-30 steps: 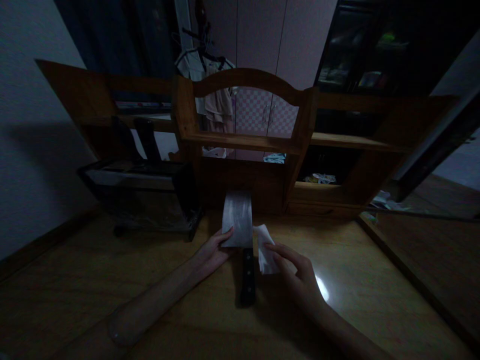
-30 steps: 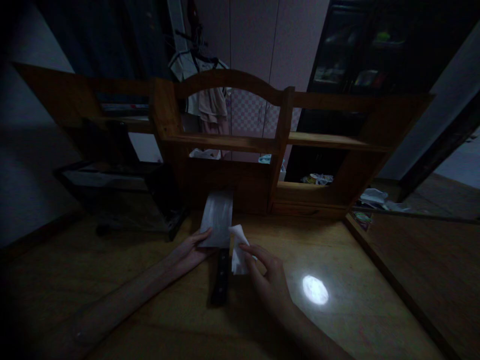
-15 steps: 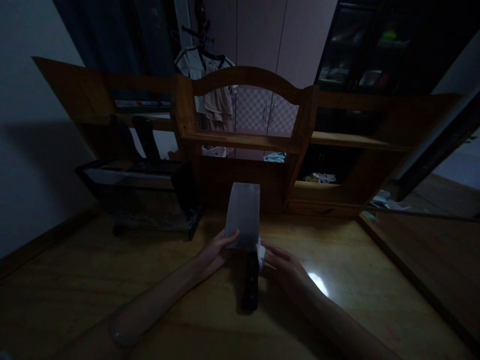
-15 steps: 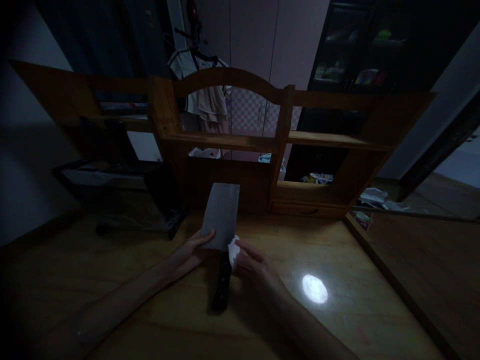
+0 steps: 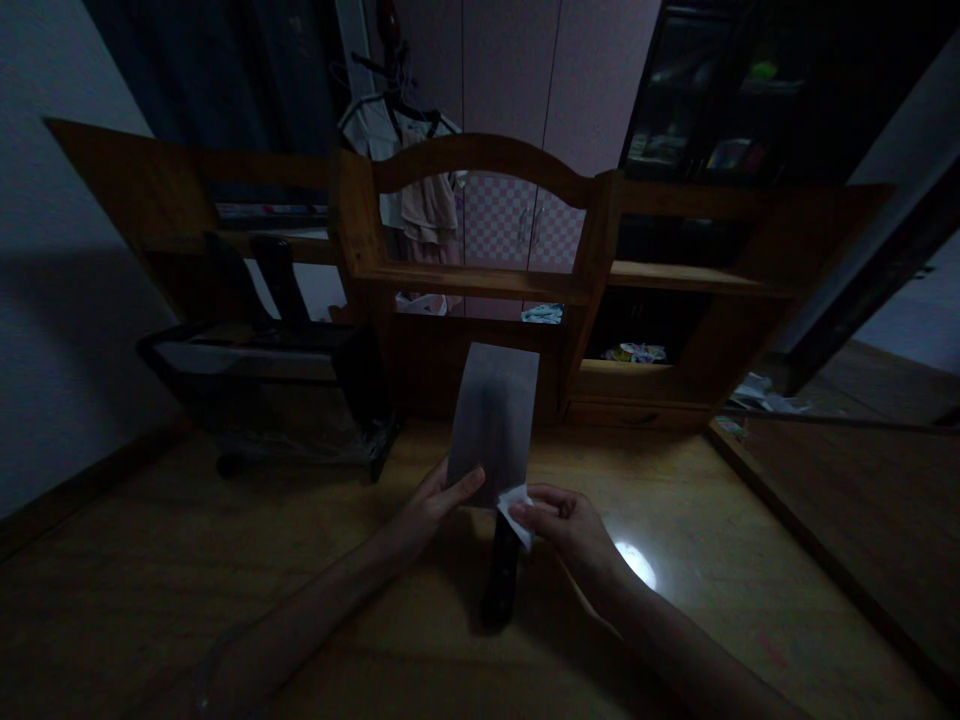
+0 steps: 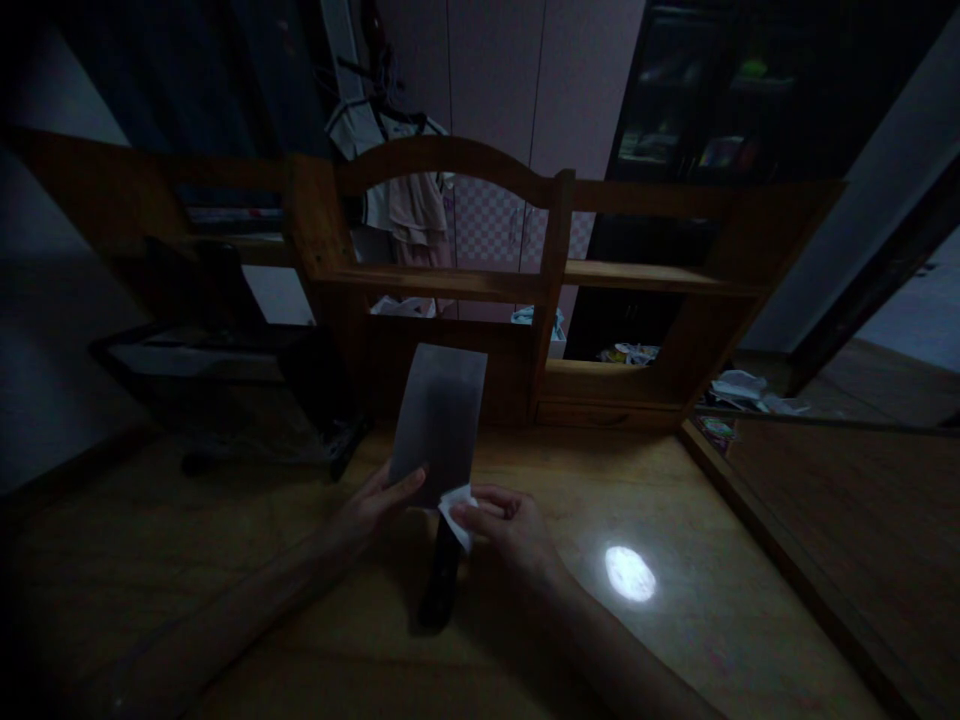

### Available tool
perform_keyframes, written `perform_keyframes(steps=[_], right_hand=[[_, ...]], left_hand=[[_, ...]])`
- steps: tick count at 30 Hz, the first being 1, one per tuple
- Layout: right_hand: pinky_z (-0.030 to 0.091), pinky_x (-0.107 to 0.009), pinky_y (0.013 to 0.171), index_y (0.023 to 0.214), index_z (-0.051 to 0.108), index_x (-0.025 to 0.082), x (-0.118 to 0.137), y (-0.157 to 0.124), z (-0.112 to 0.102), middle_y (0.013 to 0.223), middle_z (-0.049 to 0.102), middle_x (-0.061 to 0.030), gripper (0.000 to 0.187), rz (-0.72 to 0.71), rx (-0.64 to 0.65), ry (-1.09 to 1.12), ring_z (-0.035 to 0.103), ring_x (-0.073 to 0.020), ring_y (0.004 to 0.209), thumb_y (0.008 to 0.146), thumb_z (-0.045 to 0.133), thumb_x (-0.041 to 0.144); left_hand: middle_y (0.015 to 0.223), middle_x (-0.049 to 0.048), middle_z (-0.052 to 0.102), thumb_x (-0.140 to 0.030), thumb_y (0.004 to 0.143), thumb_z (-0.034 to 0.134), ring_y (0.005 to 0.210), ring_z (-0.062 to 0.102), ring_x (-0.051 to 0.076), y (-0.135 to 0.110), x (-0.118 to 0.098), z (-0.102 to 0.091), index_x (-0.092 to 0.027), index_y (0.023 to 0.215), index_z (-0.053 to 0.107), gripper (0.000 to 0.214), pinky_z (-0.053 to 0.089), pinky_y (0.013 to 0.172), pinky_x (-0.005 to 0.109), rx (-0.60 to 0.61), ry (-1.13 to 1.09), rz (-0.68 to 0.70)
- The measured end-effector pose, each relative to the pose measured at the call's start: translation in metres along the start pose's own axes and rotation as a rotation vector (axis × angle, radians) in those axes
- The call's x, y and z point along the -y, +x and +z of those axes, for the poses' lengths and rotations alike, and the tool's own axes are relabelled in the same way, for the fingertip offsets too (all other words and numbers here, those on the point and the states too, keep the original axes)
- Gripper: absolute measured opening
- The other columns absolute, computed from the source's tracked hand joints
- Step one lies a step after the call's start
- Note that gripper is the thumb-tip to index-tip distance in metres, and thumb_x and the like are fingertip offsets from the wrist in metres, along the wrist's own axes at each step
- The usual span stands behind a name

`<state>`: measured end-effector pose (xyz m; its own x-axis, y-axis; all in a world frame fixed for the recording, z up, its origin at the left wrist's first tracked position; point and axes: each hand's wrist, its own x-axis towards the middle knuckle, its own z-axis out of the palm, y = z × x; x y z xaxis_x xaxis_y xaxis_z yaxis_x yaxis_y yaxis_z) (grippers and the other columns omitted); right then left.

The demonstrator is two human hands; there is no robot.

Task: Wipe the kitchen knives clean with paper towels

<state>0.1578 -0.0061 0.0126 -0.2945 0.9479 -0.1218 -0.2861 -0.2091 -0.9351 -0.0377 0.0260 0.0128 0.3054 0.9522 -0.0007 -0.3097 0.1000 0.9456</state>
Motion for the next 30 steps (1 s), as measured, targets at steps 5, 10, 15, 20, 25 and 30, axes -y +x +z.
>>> perform_keyframes(steps=[5, 10, 15, 20, 25, 30], right_hand=[[0.047, -0.028, 0.069, 0.098, 0.072, 0.014, 0.008, -0.004, -0.004, 0.086, 0.073, -0.0074, 0.026, -0.036, -0.059, -0.125, 0.067, -0.0201, 0.076, 0.079, 0.071, 0.032], [0.05, -0.03, 0.078, 0.102, 0.07, 0.019, 0.011, -0.008, -0.014, 0.098, 0.073, -0.0064, 0.023, -0.319, -0.38, -0.409, 0.067, -0.0222, 0.091, 0.086, 0.064, 0.034], [0.049, -0.035, 0.095, 0.129, 0.054, 0.029, 0.005, -0.015, -0.009, 0.124, 0.063, -0.0033, 0.041, -0.832, -0.235, -0.955, 0.06, -0.0204, 0.113, 0.091, 0.051, 0.013], [0.038, -0.044, 0.109, 0.142, 0.04, 0.027, -0.004, -0.016, -0.002, 0.138, 0.051, -0.0058, 0.058, -0.927, 0.228, -1.243, 0.045, -0.022, 0.13, 0.089, 0.043, 0.003], [0.046, -0.043, 0.102, 0.137, 0.048, 0.03, -0.004, -0.019, 0.002, 0.128, 0.06, -0.0051, 0.056, -0.905, 0.122, -1.168, 0.055, -0.0229, 0.121, 0.086, 0.049, 0.005], [0.051, -0.036, 0.095, 0.13, 0.054, 0.032, 0.005, -0.025, 0.003, 0.119, 0.066, -0.0022, 0.054, -0.929, 0.048, -1.018, 0.063, -0.0213, 0.109, 0.082, 0.058, 0.006]], left_hand=[[0.124, 0.0115, 0.061, -0.035, 0.085, 0.064, 0.119, 0.053, 0.03, 0.001, -0.001, -0.003, -0.017, 0.121, 0.059, 0.04, 0.038, 0.102, 0.041, 0.059, -0.016, 0.025], [0.125, 0.0115, 0.061, -0.036, 0.083, 0.066, 0.12, 0.052, 0.03, 0.004, 0.005, -0.01, -0.018, 0.121, 0.059, 0.042, 0.036, 0.104, 0.041, 0.034, -0.055, 0.009], [0.123, 0.0101, 0.062, -0.035, 0.082, 0.067, 0.118, 0.054, 0.028, 0.004, 0.008, -0.013, -0.02, 0.123, 0.058, 0.044, 0.037, 0.103, 0.04, 0.033, -0.07, 0.03], [0.104, 0.0082, 0.068, -0.033, 0.077, 0.072, 0.1, 0.061, 0.026, 0.002, 0.01, -0.017, -0.017, 0.107, 0.065, 0.035, 0.044, 0.09, 0.035, -0.012, -0.023, -0.043], [0.09, 0.0064, 0.069, -0.037, 0.078, 0.069, 0.087, 0.063, 0.023, 0.002, 0.01, -0.019, -0.017, 0.104, 0.066, 0.033, 0.046, 0.081, 0.032, -0.045, -0.034, -0.081], [0.095, 0.0063, 0.069, -0.036, 0.077, 0.072, 0.094, 0.062, 0.024, 0.001, 0.005, -0.014, -0.017, 0.104, 0.065, 0.034, 0.045, 0.084, 0.031, -0.064, -0.017, -0.063]])
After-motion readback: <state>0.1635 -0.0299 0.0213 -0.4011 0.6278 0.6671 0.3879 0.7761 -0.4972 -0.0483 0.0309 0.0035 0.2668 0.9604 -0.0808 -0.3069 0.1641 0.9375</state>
